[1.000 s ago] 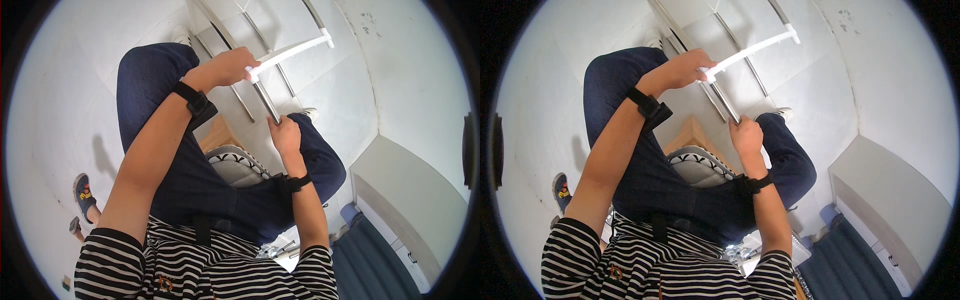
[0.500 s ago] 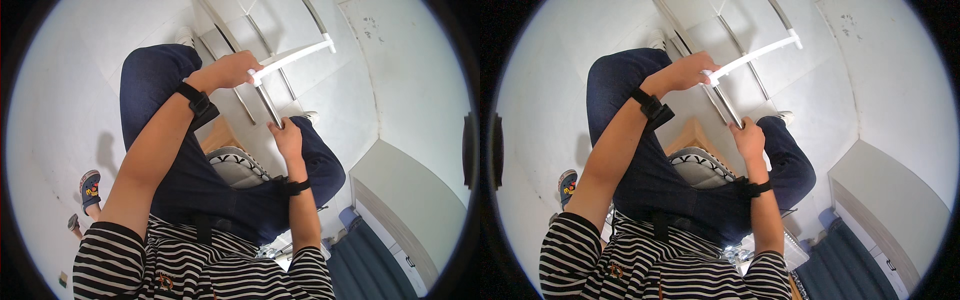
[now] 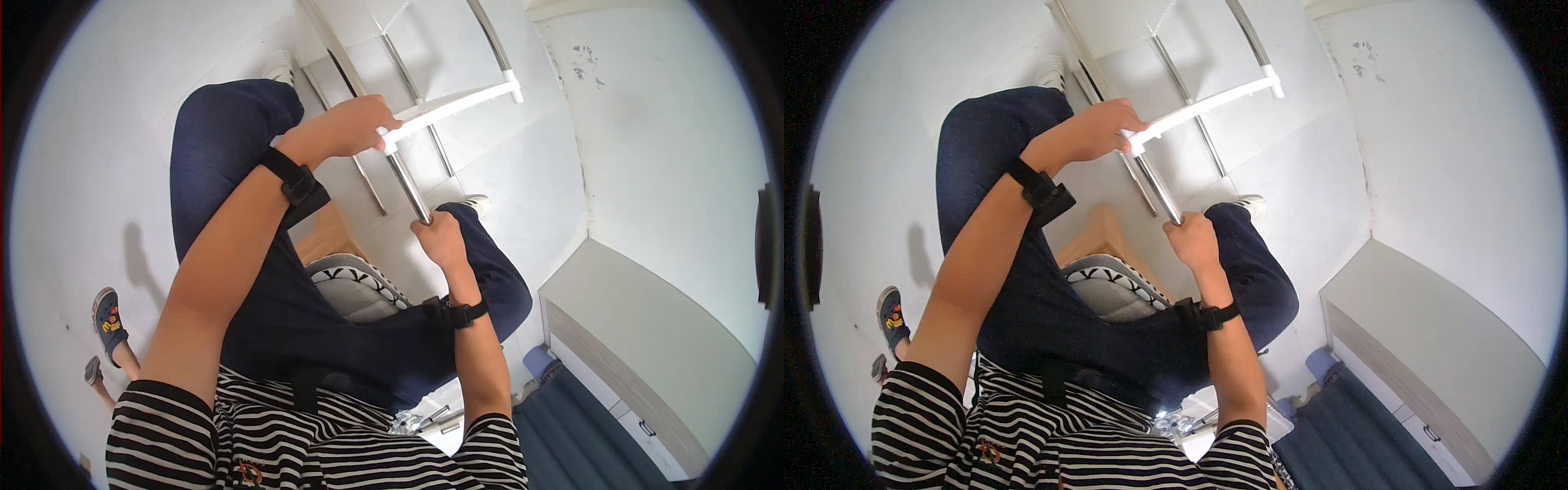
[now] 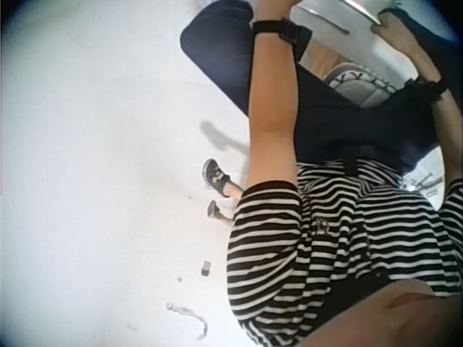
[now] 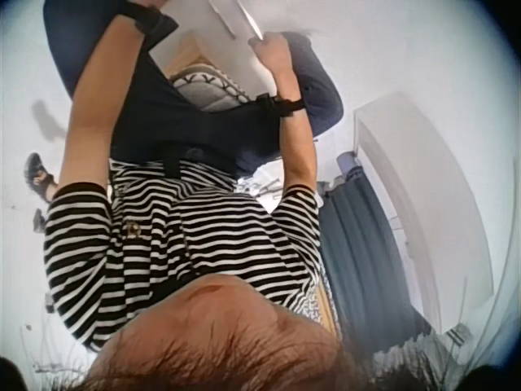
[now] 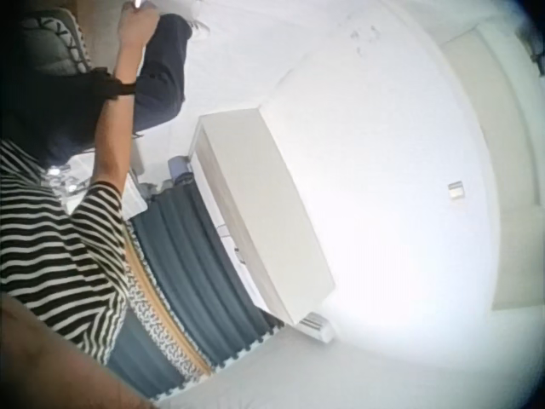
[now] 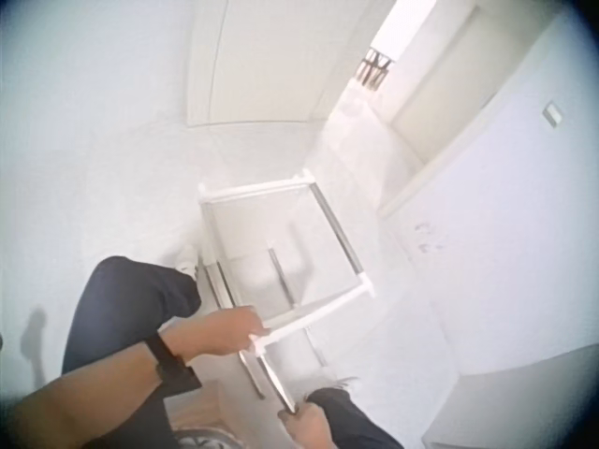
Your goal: Assembling a small white plastic shelving unit with metal supports.
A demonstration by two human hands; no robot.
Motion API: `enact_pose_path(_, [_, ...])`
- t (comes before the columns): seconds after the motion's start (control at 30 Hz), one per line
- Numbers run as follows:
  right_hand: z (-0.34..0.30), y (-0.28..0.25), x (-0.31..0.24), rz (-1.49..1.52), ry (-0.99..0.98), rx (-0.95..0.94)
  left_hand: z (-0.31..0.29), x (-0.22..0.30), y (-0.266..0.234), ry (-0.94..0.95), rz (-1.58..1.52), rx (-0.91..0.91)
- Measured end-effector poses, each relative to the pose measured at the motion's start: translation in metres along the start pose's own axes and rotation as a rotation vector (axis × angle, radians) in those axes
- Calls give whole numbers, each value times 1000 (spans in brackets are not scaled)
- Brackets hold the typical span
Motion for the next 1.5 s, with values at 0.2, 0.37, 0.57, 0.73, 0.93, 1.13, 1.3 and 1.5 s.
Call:
enact_pose_path(0.2, [1,9,2,112,9,-6,-1,-5,0,6,-24,-7])
enact_pose_path(0.37, [-5,10,6,41,-34,113,2,-3,1,29,11,-41])
enact_pose_path(0.57, [-30,7,22,-103,66,323,3,0,0,33,-3,-43])
enact_pose_path(0.73, [-19,8,23,-98,15,217,3,-4,2,14,-15,-30])
enact_pose_path(0.93, [2,20,37,148,49,-190,1,-6,-1,-13,-79,-2])
enact_pose_path(1.13, [-5,9,28,106,-19,-57,-2,1,0,3,-35,19])
enact_pose_path(1.3, [-24,-6,26,167,-120,4,2,27,4,24,107,-6])
enact_pose_path(1.5, [-101,-57,57,318,-219,412,11,17,17,-83,290,177])
Point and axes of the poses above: each hand's wrist, its own z-axis towards the middle knuckle, its own y-axis out of the palm, x = y × z, the point moved 6 cm from there along z, towards the middle knuckle, and after that the axes turned 2 degrees about -y, right-handed, at the moved point
